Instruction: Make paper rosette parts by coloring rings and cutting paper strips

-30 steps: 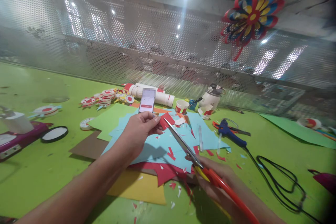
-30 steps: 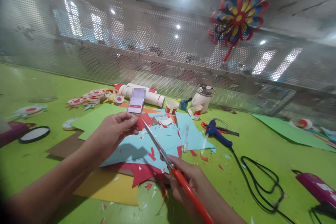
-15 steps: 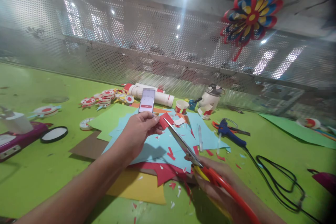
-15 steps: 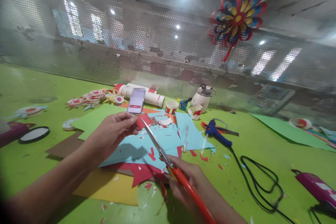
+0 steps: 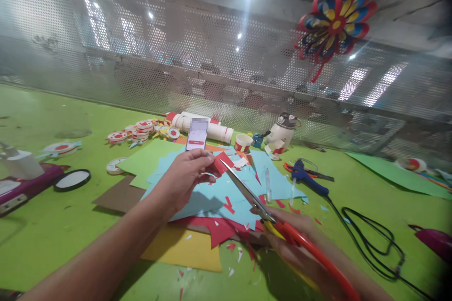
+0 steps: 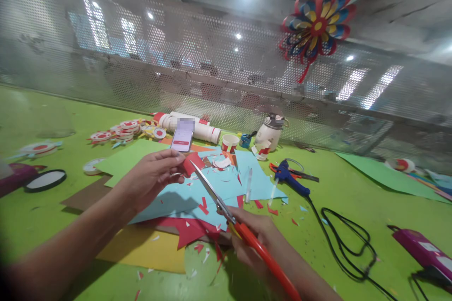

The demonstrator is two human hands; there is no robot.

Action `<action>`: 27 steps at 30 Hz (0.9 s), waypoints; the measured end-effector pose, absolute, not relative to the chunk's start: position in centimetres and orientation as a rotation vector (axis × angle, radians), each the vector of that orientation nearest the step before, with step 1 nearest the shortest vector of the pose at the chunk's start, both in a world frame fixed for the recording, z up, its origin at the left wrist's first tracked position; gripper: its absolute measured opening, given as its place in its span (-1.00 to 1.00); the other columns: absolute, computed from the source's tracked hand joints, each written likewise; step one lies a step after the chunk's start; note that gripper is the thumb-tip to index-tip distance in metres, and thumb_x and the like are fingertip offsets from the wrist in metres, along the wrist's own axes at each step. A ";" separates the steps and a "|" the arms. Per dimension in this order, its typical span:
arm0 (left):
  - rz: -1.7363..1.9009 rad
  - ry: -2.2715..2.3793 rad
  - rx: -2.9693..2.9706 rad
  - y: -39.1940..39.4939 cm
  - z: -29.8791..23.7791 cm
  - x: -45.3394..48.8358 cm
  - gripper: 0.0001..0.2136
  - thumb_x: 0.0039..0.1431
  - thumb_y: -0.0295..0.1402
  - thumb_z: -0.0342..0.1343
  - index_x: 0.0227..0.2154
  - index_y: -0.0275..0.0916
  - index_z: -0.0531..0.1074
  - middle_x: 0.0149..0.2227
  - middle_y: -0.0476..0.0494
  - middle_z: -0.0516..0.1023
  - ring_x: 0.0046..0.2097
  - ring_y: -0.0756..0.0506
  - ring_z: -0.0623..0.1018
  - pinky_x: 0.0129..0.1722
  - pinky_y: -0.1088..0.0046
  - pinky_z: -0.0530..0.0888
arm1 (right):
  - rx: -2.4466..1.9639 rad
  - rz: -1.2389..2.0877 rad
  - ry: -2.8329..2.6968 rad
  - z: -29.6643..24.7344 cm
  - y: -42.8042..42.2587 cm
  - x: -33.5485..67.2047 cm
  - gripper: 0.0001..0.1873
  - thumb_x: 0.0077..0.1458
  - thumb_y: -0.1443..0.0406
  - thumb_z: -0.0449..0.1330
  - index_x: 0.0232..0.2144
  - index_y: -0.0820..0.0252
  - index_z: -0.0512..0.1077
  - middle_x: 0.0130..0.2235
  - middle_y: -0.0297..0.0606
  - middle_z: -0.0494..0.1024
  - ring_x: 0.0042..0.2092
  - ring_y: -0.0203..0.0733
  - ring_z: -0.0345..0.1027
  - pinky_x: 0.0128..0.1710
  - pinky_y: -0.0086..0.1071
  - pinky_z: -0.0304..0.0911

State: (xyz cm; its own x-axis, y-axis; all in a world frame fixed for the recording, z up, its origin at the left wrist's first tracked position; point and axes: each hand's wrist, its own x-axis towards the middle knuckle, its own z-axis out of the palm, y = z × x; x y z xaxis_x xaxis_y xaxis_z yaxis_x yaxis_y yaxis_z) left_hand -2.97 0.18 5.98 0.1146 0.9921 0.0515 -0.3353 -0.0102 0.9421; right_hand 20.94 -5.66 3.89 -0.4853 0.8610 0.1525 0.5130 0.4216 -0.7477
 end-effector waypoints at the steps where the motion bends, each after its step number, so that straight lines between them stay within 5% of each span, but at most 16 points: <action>1: 1.276 0.859 1.040 0.2 6.0 -3.0 -0.89 0.01 -0.37 0.18 -0.51 -0.31 0.42 -0.48 -0.06 0.48 -0.45 0.01 0.44 -0.43 0.47 0.37 | -1.133 0.908 -2.139 4.0 -5.7 20.9 -0.76 0.16 0.26 0.08 -0.19 0.20 0.48 -0.38 -0.25 0.48 -0.39 -0.23 0.37 -0.31 -0.36 0.41; 8: 1.244 0.928 1.181 0.7 5.9 -3.8 -0.84 -0.07 -0.38 0.23 -0.62 -0.32 0.41 -0.62 0.01 0.36 -0.55 0.07 0.31 -0.53 0.52 0.21 | -1.113 0.954 -2.204 4.7 -5.3 22.6 -0.80 0.13 0.28 0.15 -0.20 0.13 0.53 -0.39 -0.28 0.52 -0.38 -0.20 0.40 -0.39 -0.40 0.39; 18: 1.071 0.936 1.241 0.8 6.5 -4.5 -0.85 -0.10 -0.36 0.29 -0.54 -0.32 0.44 -0.57 -0.12 0.55 -0.54 0.01 0.48 -0.52 0.51 0.30 | -1.072 0.927 -2.397 5.4 -3.9 25.2 -0.69 0.18 0.26 0.10 -0.04 0.16 0.46 -0.31 -0.23 0.54 -0.40 -0.25 0.36 -0.44 -0.45 0.33; 27: 1.322 0.871 0.998 0.7 6.2 -3.5 -0.86 -0.02 -0.39 0.27 -0.46 -0.32 0.43 -0.45 -0.19 0.61 -0.41 -0.03 0.57 -0.42 0.52 0.43 | -1.235 0.822 -2.242 5.1 -4.4 24.7 -0.63 0.15 0.23 0.13 0.02 0.11 0.40 -0.10 -0.14 0.52 -0.13 -0.05 0.40 -0.13 -0.25 0.35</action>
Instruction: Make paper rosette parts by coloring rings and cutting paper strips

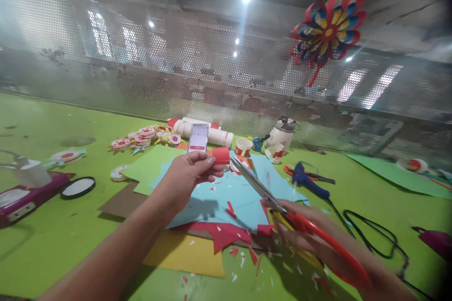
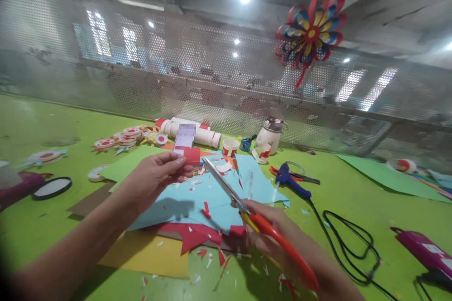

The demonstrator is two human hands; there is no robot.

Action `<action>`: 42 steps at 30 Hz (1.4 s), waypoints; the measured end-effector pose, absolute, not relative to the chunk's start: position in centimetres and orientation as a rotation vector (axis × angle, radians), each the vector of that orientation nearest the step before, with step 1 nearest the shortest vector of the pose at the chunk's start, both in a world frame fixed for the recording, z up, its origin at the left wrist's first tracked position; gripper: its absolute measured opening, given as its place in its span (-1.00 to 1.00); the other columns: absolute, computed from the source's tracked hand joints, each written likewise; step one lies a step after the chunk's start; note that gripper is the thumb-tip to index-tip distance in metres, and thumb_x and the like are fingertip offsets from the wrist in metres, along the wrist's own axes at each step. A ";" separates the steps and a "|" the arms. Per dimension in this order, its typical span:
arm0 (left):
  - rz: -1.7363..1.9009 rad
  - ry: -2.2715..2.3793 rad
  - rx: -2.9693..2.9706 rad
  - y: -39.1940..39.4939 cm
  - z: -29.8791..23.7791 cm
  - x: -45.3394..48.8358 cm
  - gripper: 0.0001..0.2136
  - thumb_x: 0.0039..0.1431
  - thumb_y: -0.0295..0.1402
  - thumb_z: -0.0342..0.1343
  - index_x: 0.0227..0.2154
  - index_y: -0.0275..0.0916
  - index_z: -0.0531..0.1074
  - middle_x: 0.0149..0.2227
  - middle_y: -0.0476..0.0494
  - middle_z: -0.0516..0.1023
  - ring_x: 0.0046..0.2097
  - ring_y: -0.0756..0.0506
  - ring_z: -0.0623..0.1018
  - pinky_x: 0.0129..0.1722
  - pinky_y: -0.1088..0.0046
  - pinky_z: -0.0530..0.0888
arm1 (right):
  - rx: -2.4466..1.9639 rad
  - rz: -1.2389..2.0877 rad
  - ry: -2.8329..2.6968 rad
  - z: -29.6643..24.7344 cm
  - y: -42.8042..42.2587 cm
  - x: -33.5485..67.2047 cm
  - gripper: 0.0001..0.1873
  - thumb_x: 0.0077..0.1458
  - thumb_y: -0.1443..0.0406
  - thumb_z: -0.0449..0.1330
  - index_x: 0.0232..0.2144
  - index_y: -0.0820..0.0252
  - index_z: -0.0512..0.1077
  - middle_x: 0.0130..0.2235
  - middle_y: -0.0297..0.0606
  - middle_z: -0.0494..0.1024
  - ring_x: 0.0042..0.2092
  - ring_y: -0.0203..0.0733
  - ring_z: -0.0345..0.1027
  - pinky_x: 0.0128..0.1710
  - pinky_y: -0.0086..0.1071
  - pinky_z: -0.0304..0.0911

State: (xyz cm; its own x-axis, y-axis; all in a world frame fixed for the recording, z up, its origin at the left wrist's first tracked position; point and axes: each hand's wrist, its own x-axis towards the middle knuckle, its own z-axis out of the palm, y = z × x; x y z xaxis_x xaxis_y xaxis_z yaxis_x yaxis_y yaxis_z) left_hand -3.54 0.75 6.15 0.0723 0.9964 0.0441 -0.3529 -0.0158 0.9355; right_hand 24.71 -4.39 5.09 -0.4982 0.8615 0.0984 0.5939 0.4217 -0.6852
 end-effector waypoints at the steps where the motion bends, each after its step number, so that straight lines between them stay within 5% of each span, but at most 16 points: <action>1: 1.373 0.864 0.945 0.6 6.1 -3.3 -0.87 -0.02 -0.39 0.27 -0.45 -0.31 0.44 -0.45 -0.14 0.60 -0.38 -0.02 0.57 -0.40 0.53 0.44 | -1.228 0.832 -2.237 4.9 -4.5 24.2 -0.68 0.17 0.23 0.10 -0.03 0.11 0.43 -0.19 -0.17 0.54 -0.21 -0.10 0.41 -0.21 -0.30 0.37; 4: 1.467 0.845 0.818 0.3 5.9 -2.6 -0.87 -0.03 -0.40 0.28 -0.45 -0.32 0.44 -0.48 -0.03 0.52 -0.42 0.04 0.51 -0.38 0.52 0.46 | -1.222 0.848 -2.207 4.5 -5.0 22.6 -0.68 0.20 0.24 0.03 -0.05 0.15 0.43 -0.38 -0.24 0.52 -0.42 -0.21 0.36 -0.40 -0.39 0.34; 23: 1.491 0.885 0.778 -0.2 5.7 -1.9 -0.87 -0.11 -0.42 0.29 -0.52 -0.37 0.47 -0.50 -0.10 0.53 -0.42 0.02 0.51 -0.40 0.54 0.43 | -1.203 0.980 -2.028 2.7 -5.9 19.6 -0.49 0.09 0.34 0.14 0.12 0.18 0.33 -0.45 -0.25 0.54 -0.48 -0.18 0.43 -0.50 -0.45 0.37; 42: 1.496 0.939 0.799 -0.6 5.7 -1.4 -0.86 -0.14 -0.40 0.30 -0.55 -0.36 0.47 -0.47 -0.15 0.52 -0.38 -0.04 0.49 -0.37 0.45 0.42 | -1.248 0.840 -1.959 1.9 -6.4 19.2 -0.57 0.06 0.23 0.12 0.01 0.14 0.44 -0.45 -0.27 0.54 -0.47 -0.18 0.38 -0.51 -0.45 0.31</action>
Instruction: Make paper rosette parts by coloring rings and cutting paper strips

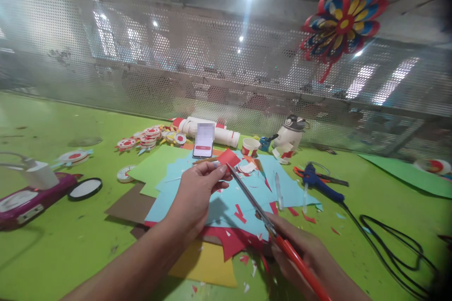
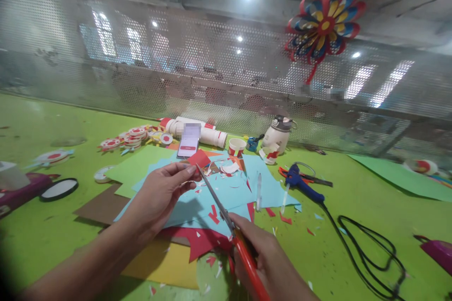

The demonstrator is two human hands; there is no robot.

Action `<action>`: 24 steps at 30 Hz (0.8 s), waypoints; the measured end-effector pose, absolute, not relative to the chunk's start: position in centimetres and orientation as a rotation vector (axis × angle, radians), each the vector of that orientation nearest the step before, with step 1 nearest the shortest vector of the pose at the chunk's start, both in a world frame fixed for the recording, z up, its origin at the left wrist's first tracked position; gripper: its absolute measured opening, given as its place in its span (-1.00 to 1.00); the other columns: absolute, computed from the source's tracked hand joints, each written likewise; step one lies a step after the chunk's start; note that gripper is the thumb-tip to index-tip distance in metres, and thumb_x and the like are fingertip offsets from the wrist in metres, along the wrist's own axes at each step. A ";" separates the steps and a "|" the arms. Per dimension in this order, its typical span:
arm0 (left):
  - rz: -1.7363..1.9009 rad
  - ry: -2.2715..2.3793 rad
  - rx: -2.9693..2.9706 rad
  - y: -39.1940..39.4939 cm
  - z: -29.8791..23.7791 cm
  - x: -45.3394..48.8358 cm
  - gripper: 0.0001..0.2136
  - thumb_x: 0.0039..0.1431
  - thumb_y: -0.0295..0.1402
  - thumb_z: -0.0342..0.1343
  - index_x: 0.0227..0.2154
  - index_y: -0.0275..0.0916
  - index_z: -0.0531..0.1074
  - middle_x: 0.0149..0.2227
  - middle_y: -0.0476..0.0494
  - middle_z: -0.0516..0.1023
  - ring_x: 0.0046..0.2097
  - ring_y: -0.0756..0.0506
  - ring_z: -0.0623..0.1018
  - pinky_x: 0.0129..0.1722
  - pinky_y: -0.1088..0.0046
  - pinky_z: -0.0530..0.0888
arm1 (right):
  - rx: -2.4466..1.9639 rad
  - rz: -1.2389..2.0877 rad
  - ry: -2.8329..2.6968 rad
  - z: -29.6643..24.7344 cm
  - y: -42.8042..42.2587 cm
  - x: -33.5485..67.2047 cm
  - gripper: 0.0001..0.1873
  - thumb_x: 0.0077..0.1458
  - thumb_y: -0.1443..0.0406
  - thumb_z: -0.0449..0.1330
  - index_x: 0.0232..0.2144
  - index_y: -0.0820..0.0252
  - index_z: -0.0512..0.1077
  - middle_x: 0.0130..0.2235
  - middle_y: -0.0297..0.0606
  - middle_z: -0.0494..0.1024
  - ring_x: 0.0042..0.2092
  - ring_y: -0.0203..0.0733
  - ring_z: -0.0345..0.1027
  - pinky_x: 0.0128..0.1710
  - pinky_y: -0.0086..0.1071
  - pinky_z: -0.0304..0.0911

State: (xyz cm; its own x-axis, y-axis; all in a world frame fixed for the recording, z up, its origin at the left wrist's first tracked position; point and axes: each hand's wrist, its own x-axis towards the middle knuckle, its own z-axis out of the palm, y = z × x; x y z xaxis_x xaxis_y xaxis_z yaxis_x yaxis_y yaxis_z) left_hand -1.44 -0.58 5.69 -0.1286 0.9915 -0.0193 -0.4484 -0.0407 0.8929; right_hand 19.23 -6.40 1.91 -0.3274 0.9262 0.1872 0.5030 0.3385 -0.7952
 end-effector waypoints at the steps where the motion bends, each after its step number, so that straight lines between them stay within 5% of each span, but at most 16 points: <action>1: 1.496 0.938 0.797 -0.6 5.7 -1.4 -0.86 -0.14 -0.40 0.30 -0.56 -0.35 0.47 -0.47 -0.15 0.52 -0.39 -0.04 0.49 -0.37 0.45 0.42 | -1.245 0.829 -1.973 2.0 -6.4 19.2 -0.56 0.05 0.24 0.13 0.01 0.13 0.44 -0.43 -0.26 0.55 -0.46 -0.18 0.38 -0.50 -0.45 0.31; 6: 1.479 0.934 0.800 -0.5 5.6 -1.4 -0.88 -0.12 -0.41 0.28 -0.56 -0.36 0.48 -0.48 -0.15 0.52 -0.39 -0.03 0.49 -0.37 0.45 0.42 | -1.203 0.824 -2.024 2.2 -6.3 19.4 -0.56 0.08 0.30 0.08 0.03 0.14 0.41 -0.43 -0.25 0.52 -0.36 -0.11 0.42 -0.46 -0.42 0.30; 24: 1.483 0.883 0.710 -0.6 5.7 -1.4 -0.90 -0.16 -0.44 0.30 -0.57 -0.37 0.50 -0.50 -0.13 0.52 -0.42 0.00 0.48 -0.39 0.48 0.43 | -1.200 0.821 -2.133 0.6 -5.6 20.3 -0.59 0.18 0.25 0.09 0.07 0.19 0.40 -0.49 -0.27 0.51 -0.54 -0.26 0.35 -0.57 -0.47 0.33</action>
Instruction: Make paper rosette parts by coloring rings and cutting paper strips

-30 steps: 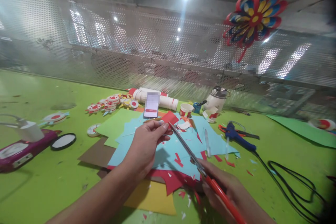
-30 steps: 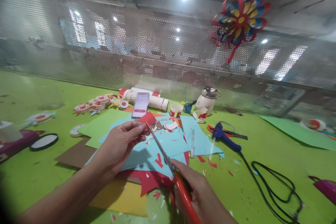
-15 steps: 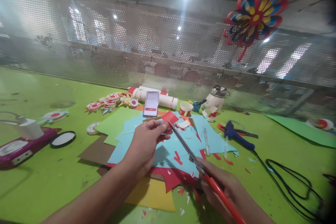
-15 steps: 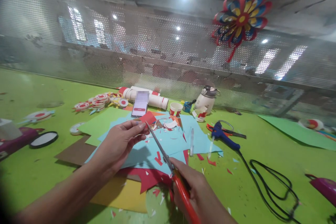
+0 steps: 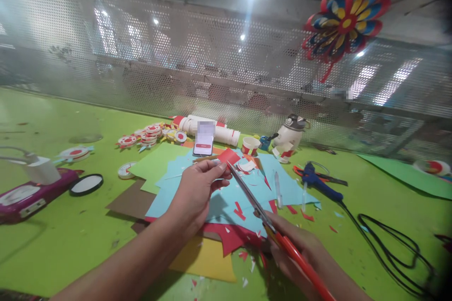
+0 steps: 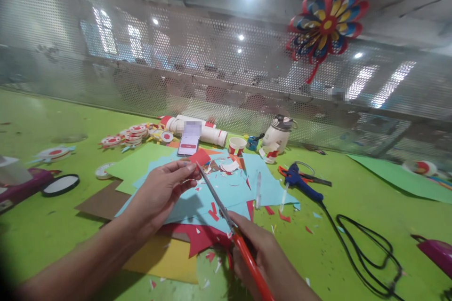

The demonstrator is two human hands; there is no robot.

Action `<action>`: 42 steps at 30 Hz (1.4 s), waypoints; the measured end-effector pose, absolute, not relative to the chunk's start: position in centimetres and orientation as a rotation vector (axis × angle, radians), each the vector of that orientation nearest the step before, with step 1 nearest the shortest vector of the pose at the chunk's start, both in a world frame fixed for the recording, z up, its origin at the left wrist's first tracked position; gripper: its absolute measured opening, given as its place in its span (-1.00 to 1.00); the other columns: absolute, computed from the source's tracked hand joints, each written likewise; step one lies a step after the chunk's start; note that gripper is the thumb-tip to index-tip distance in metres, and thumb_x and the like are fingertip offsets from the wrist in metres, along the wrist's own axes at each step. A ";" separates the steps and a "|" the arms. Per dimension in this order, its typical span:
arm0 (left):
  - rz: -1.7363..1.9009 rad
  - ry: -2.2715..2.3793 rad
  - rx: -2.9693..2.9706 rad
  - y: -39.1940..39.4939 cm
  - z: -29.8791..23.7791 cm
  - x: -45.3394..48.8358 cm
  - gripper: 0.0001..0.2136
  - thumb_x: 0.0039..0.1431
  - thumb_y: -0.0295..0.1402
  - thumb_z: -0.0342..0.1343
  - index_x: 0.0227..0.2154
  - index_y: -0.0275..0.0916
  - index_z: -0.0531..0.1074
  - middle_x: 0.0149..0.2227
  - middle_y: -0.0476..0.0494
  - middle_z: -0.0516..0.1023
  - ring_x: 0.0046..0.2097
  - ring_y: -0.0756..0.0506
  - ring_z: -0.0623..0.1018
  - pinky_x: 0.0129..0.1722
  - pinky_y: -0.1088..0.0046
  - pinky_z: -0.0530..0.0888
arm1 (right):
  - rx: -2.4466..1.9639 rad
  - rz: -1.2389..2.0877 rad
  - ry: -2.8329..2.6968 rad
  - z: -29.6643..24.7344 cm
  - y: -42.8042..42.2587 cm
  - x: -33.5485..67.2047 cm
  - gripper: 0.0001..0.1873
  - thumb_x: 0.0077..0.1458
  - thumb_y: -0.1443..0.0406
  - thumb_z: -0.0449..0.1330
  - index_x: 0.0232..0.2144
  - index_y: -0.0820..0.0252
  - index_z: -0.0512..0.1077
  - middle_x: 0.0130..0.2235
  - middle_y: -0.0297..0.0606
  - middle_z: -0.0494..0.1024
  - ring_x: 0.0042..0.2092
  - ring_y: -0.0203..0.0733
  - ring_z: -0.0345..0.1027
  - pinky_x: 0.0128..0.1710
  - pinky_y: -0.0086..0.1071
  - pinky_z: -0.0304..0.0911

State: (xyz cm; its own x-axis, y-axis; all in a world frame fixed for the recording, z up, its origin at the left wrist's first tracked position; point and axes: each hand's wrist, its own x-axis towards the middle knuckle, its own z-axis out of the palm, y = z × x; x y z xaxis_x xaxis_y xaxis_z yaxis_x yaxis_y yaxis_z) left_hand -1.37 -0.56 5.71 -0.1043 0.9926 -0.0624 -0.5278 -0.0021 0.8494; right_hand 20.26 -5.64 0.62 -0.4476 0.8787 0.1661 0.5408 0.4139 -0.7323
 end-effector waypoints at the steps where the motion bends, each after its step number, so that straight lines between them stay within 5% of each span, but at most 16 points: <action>1: 1.481 0.886 0.713 -0.6 5.7 -1.4 -0.90 -0.16 -0.44 0.30 -0.58 -0.37 0.50 -0.50 -0.14 0.52 -0.42 0.00 0.48 -0.39 0.48 0.43 | -1.200 0.789 -2.124 0.6 -5.7 20.2 -0.59 0.17 0.25 0.10 0.06 0.19 0.41 -0.50 -0.27 0.52 -0.54 -0.26 0.35 -0.56 -0.47 0.33; 11: 1.482 0.891 0.724 -0.5 5.4 -1.4 -0.89 -0.16 -0.43 0.30 -0.57 -0.37 0.50 -0.50 -0.13 0.51 -0.41 -0.01 0.48 -0.38 0.48 0.43 | -1.160 0.694 -2.151 1.6 -5.8 19.9 -0.58 0.15 0.33 0.06 0.07 0.23 0.40 -0.24 -0.13 0.61 -0.35 -0.17 0.48 -0.35 -0.43 0.41; 17: 1.479 0.883 0.720 -0.4 5.3 -1.3 -0.89 -0.18 -0.45 0.30 -0.59 -0.36 0.49 -0.52 -0.12 0.51 -0.43 -0.01 0.49 -0.38 0.47 0.43 | -1.204 0.720 -2.049 0.5 -6.1 19.5 -0.60 0.15 0.25 0.05 0.01 0.21 0.44 -0.49 -0.27 0.52 -0.54 -0.26 0.33 -0.55 -0.48 0.30; 31: 1.424 0.905 0.765 -0.1 5.1 -1.6 -0.89 -0.13 -0.45 0.28 -0.59 -0.34 0.45 -0.50 -0.12 0.51 -0.41 -0.02 0.50 -0.40 0.48 0.42 | -1.205 0.643 -2.127 0.0 -5.6 20.2 -0.58 0.06 0.32 0.12 -0.01 0.22 0.46 -0.42 -0.24 0.58 -0.46 -0.18 0.42 -0.47 -0.43 0.37; 36: 1.411 0.897 0.799 -0.1 4.8 -1.6 -0.87 -0.14 -0.43 0.29 -0.60 -0.33 0.44 -0.50 -0.11 0.50 -0.41 -0.03 0.49 -0.36 0.42 0.43 | -1.190 0.737 -2.037 -0.6 -5.4 20.2 -0.69 0.12 0.28 0.12 -0.10 0.15 0.51 -0.50 -0.27 0.53 -0.45 -0.15 0.43 -0.48 -0.41 0.39; 42: 1.412 0.915 0.798 -0.1 4.4 -1.4 -0.88 -0.13 -0.44 0.27 -0.58 -0.33 0.43 -0.49 -0.10 0.48 -0.40 -0.03 0.49 -0.35 0.41 0.44 | -1.223 0.966 -2.012 1.2 -6.9 19.4 -0.77 0.16 0.21 0.09 -0.26 0.17 0.51 -0.35 -0.21 0.55 -0.38 -0.15 0.43 -0.41 -0.39 0.39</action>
State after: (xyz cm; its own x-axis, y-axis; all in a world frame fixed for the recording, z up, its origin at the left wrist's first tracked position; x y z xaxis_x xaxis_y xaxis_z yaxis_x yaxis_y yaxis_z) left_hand -1.36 -0.11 4.44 -0.0506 0.9973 -0.0524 -0.4552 0.0237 0.8901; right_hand 19.40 -6.91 1.21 -0.4049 0.9076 0.1109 0.4812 0.3146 -0.8182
